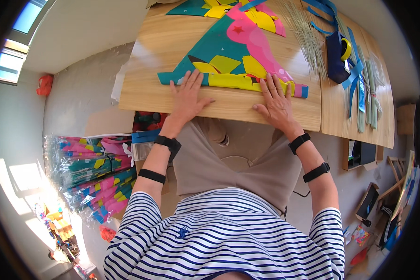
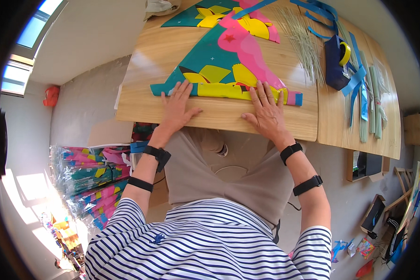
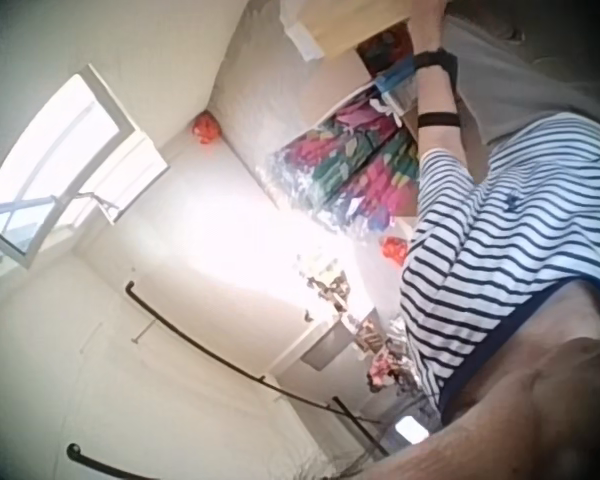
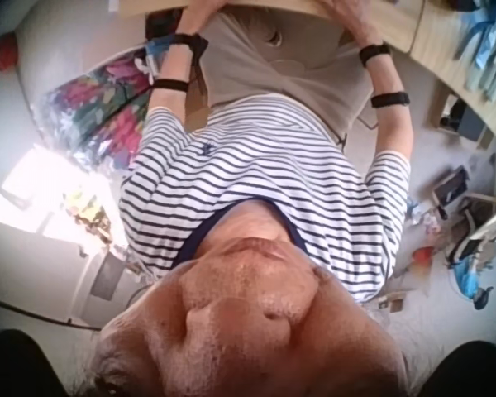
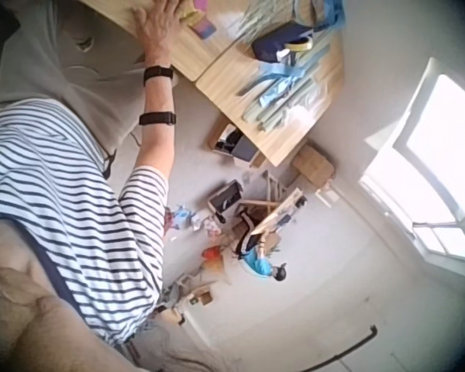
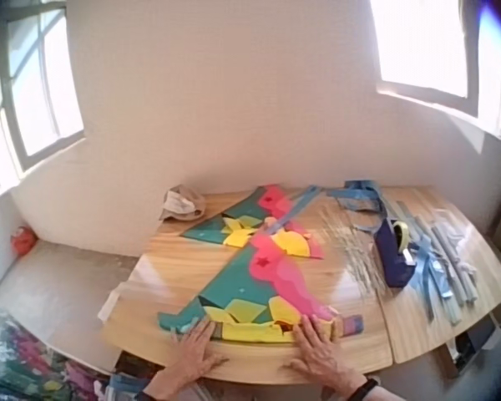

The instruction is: The recorder is assembling and packaging a series of colorful kites at a workspace.

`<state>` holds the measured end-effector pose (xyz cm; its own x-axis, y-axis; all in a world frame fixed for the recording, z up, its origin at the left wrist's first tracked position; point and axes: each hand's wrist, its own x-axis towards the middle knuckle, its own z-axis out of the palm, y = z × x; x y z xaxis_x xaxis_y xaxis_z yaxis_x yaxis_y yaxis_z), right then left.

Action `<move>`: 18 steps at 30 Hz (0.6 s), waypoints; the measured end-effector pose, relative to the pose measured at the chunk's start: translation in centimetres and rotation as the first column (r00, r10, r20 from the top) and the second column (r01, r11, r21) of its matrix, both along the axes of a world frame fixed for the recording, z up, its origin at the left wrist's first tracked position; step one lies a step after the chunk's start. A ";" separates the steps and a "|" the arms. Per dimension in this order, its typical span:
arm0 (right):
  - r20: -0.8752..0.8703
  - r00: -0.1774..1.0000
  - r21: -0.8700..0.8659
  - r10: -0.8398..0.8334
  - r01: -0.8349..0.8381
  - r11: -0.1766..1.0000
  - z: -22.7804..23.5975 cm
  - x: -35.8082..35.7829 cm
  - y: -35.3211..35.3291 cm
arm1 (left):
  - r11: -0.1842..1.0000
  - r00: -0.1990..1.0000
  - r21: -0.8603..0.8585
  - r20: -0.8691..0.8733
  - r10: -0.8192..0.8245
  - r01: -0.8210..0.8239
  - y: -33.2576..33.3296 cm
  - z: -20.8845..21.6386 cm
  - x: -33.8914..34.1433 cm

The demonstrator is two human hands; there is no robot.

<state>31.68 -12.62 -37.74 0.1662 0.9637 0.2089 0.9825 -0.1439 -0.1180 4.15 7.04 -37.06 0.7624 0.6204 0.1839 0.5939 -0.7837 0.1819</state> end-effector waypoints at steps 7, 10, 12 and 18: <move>-0.007 1.000 -0.002 -0.002 0.002 1.000 0.1 0.2 -0.3 | 0.996 0.999 0.081 -0.016 -0.033 0.035 -0.3 2.1 -0.3; -0.022 1.000 -0.009 -0.003 0.003 1.000 0.0 0.1 -0.2 | 0.980 0.981 0.047 -0.028 -0.190 0.191 -3.6 2.7 3.3; -0.020 1.000 0.012 -0.010 0.010 1.000 -0.2 0.1 -0.1 | 0.972 0.971 0.003 -0.040 -0.236 0.236 -5.2 2.4 5.4; 0.006 1.000 0.072 -0.007 0.007 0.997 -0.2 0.8 -0.5 | 0.976 0.974 -0.066 -0.075 -0.212 0.208 -5.6 1.8 7.0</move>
<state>32.47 -13.14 -37.97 0.1714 0.9450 0.2785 0.9823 -0.1423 -0.1217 11.12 1.41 -35.22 0.8877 0.4525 0.0851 0.4317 -0.8822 0.1881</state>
